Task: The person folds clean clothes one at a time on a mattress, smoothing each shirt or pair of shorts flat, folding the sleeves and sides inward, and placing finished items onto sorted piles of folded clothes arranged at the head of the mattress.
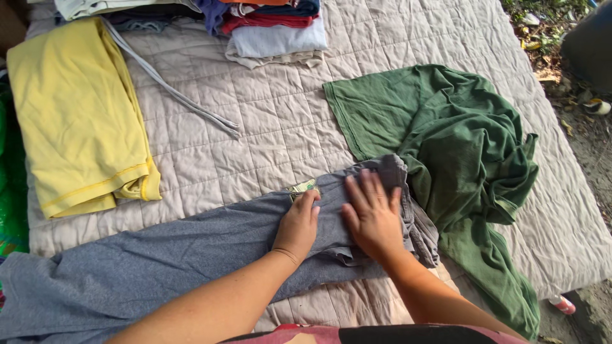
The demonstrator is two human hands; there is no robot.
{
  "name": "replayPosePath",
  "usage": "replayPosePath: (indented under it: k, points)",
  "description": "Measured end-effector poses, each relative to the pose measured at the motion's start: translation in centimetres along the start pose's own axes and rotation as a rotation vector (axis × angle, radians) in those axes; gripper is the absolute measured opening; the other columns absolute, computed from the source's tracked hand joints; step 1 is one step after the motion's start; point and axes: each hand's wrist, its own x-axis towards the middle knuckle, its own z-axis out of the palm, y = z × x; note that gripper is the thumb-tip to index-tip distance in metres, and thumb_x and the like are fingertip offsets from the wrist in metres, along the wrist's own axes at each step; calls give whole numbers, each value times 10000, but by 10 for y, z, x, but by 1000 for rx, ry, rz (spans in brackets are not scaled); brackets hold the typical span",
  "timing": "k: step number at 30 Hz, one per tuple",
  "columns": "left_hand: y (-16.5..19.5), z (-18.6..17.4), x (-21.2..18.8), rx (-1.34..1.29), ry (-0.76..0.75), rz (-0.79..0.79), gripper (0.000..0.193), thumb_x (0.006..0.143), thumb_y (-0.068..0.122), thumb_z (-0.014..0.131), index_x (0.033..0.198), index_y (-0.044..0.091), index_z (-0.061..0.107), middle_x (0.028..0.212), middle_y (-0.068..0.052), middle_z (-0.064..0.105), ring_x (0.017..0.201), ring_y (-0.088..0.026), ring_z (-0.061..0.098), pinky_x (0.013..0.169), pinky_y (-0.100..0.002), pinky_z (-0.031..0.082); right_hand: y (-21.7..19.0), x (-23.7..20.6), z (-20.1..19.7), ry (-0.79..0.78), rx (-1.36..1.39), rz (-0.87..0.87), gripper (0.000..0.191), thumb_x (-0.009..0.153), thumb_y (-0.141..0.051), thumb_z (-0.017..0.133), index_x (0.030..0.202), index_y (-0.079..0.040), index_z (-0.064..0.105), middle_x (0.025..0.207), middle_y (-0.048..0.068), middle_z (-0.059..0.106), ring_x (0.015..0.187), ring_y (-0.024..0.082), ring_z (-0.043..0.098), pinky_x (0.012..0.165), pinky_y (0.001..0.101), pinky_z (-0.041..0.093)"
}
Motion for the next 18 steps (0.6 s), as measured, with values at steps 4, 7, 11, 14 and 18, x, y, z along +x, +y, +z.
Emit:
replayPosePath:
  k: [4,7,11,14,18]
  points:
    - [4,-17,-5,144,-56,86,418,965,127,568,1374,167,492,1284,-127,556,1210,-349,585,1029,-452,485,19,2,7,62,-92,100,701,980,-468,534,1578,-142,369,1648,169,324,1505,335,289,1185,582,173]
    - [-10,-52,-23,437,-135,103,609,977,323,551,1525,147,350,1495,-71,445,1388,-297,423,1134,-509,313,22,-7,6,257,49,199,831,934,-503,607,1571,-15,390,1621,214,408,1497,363,360,1169,505,312]
    - [-48,-124,-73,756,-14,202,658,1017,481,392,1598,199,263,1659,-103,248,1524,-302,193,1210,-492,116,27,-17,-5,117,-34,634,922,806,-668,776,1368,23,539,1353,223,595,1259,378,576,1041,463,492]
    - [-76,-164,-109,839,140,76,652,991,494,389,1583,236,300,1651,-99,261,1520,-306,211,1215,-502,129,43,-6,-12,-174,218,774,800,779,-630,824,1203,29,661,1164,212,714,1015,331,694,847,436,562]
    - [-94,-186,-138,855,243,-42,650,973,480,412,1571,239,328,1659,-95,264,1534,-320,212,1229,-529,125,60,24,-31,-510,1005,931,555,800,-485,777,1080,-8,738,927,117,789,778,220,731,734,390,587]
